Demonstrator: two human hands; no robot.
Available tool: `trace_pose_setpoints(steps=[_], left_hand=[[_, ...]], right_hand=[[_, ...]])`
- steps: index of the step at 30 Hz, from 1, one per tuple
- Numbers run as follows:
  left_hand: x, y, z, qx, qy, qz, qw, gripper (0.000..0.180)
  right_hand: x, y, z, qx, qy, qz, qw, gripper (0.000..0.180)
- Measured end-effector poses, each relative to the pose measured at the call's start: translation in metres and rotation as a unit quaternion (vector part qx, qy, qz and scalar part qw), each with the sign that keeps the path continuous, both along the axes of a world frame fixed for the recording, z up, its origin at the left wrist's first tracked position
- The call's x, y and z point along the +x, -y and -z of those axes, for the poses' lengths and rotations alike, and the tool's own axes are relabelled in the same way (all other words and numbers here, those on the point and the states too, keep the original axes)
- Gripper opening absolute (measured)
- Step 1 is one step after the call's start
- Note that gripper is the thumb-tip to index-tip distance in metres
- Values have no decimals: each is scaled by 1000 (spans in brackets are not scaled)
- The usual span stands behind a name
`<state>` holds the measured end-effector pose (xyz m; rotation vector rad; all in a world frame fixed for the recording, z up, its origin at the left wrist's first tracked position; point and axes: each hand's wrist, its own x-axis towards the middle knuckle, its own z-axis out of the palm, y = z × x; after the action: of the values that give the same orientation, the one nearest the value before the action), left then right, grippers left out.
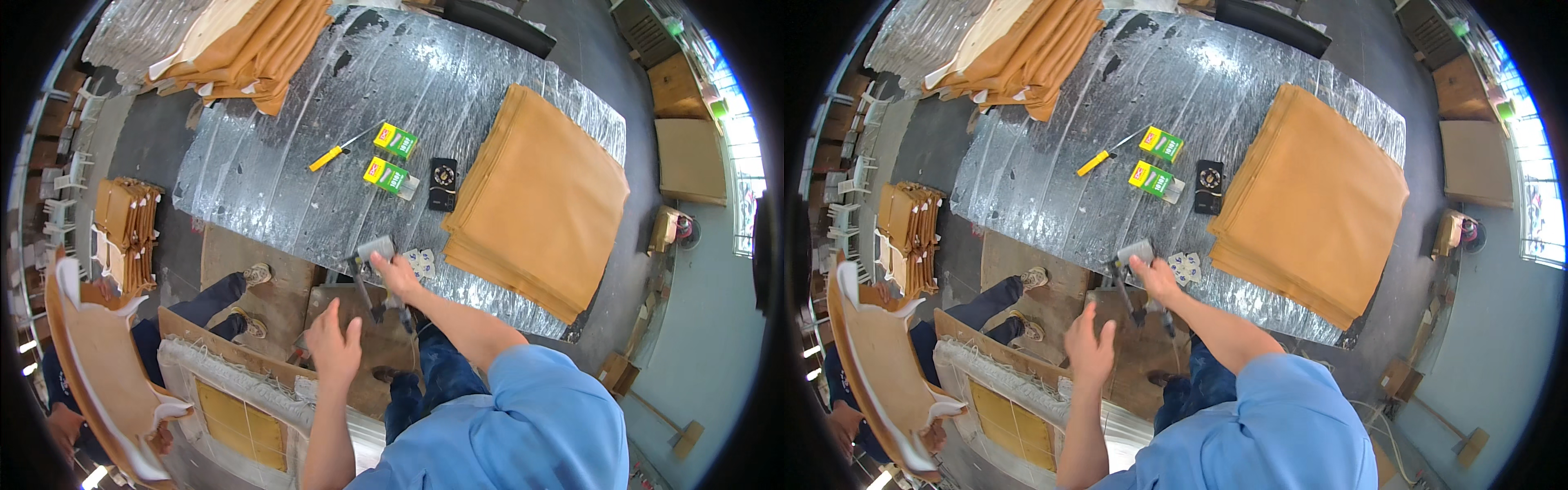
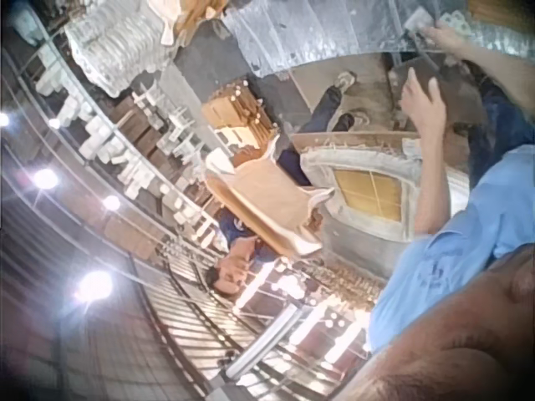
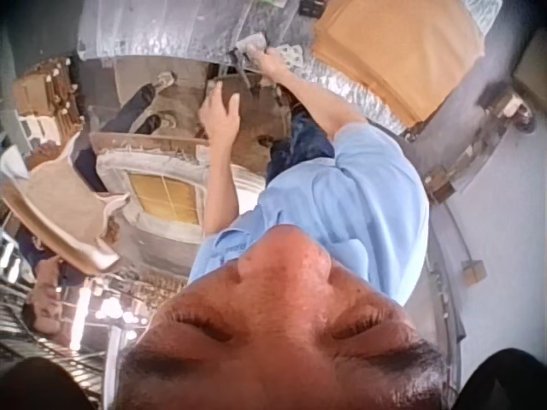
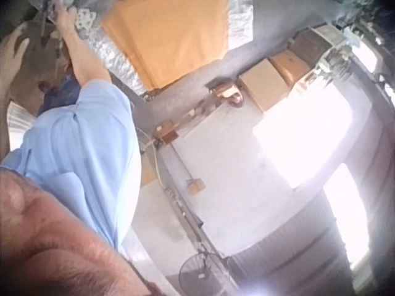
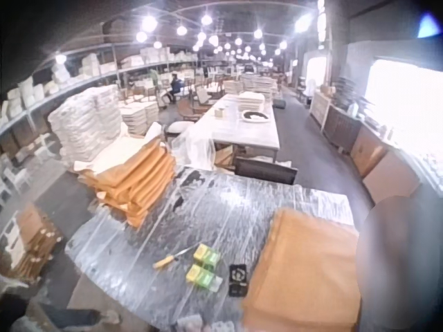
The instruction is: The person assembles a chair by placing a white fabric cover over a wooden seat frame and securing it with a staple gun. A coworker assists by applying glue to the frame and positioning the seat. The person repeatedly staples the fabric edges to the underside of the seat.
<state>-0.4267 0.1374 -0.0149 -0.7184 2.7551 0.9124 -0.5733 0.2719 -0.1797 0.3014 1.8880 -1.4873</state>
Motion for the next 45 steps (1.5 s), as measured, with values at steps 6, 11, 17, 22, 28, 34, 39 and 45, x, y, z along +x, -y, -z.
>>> trace_pose_setpoints(steps=[6,11,17,22,28,34,39,45], left_hand=[[96,10,-52,-144,162,-26,976,59],[147,-10,-37,-78,189,-69,976,70],[157,-16,-27,-52,138,-75,986,82],[157,-16,-28,-54,128,-58,989,82],[159,-16,-30,-30,114,-67,991,76],[158,-21,-30,-34,102,-80,991,76],[163,-21,-32,-40,99,-73,992,72],[166,-19,-40,-64,92,-99,989,66]], right_hand=[[-59,-5,64,180,-74,-44,980,88],[-73,-10,69,217,-91,-83,968,85],[-73,-18,68,285,-63,-99,951,69],[-64,-43,60,304,-99,-129,938,47],[-83,-148,28,409,-242,-178,862,50],[-114,-180,5,421,-234,-337,809,52],[-128,-189,6,343,-260,-373,822,47],[-112,-185,3,346,-313,-364,806,51]])
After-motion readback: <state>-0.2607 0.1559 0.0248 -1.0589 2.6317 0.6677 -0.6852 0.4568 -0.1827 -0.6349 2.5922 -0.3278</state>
